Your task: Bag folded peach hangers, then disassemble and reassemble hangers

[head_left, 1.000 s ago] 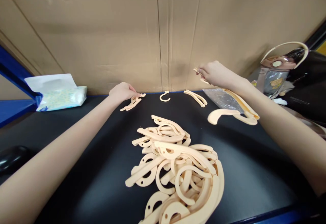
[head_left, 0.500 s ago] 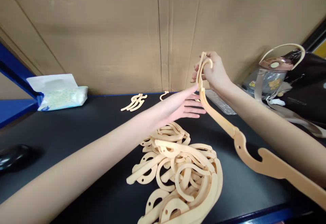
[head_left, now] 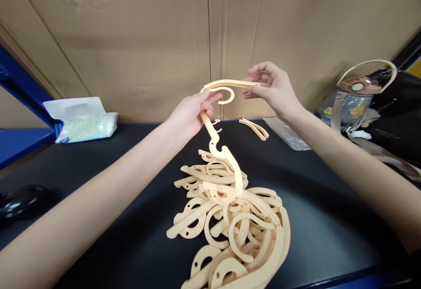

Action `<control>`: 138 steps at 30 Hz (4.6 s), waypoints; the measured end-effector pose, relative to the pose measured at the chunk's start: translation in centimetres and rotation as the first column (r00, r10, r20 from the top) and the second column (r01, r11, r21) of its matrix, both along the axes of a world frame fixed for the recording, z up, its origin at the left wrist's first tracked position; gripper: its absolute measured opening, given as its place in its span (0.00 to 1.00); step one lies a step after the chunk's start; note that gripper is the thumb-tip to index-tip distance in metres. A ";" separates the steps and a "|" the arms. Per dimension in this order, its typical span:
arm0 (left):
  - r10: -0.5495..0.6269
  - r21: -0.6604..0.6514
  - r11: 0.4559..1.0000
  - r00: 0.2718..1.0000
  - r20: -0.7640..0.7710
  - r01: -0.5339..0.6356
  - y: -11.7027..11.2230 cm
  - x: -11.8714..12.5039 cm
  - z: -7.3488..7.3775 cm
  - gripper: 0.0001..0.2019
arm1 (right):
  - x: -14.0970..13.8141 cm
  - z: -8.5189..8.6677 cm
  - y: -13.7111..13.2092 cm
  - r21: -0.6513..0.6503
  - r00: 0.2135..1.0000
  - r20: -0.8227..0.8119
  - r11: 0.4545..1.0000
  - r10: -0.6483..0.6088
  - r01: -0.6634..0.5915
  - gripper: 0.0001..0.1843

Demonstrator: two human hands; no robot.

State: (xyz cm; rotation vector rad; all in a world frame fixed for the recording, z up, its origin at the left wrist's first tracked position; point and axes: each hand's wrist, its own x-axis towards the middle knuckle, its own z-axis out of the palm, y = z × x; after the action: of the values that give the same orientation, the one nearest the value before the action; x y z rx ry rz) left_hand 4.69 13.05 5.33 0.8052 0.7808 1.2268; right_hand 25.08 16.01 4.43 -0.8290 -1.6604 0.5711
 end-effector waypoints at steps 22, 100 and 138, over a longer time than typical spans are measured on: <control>-0.156 0.096 0.977 0.944 -0.291 0.191 0.3 -1.7 2.3 0.07 | -1.5 3.4 -4.9 -0.170 0.972 0.179 0.978 0.154 -0.123 0.09; -0.095 0.217 0.961 0.939 -0.330 0.173 -0.1 -3.6 2.7 0.24 | 3.5 -6.1 3.1 0.093 0.289 0.910 0.827 -0.297 0.555 0.20; -0.132 0.204 0.929 0.793 -0.595 0.308 -1.2 0.2 -1.5 0.12 | -1.5 -0.7 -4.7 0.673 0.091 0.736 0.740 -0.671 0.019 0.20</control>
State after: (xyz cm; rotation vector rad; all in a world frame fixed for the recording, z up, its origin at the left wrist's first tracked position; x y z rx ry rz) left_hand 4.88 11.83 3.82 1.5169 0.9614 0.8906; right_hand 23.53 11.35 3.76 -1.2556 -2.4127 -1.1155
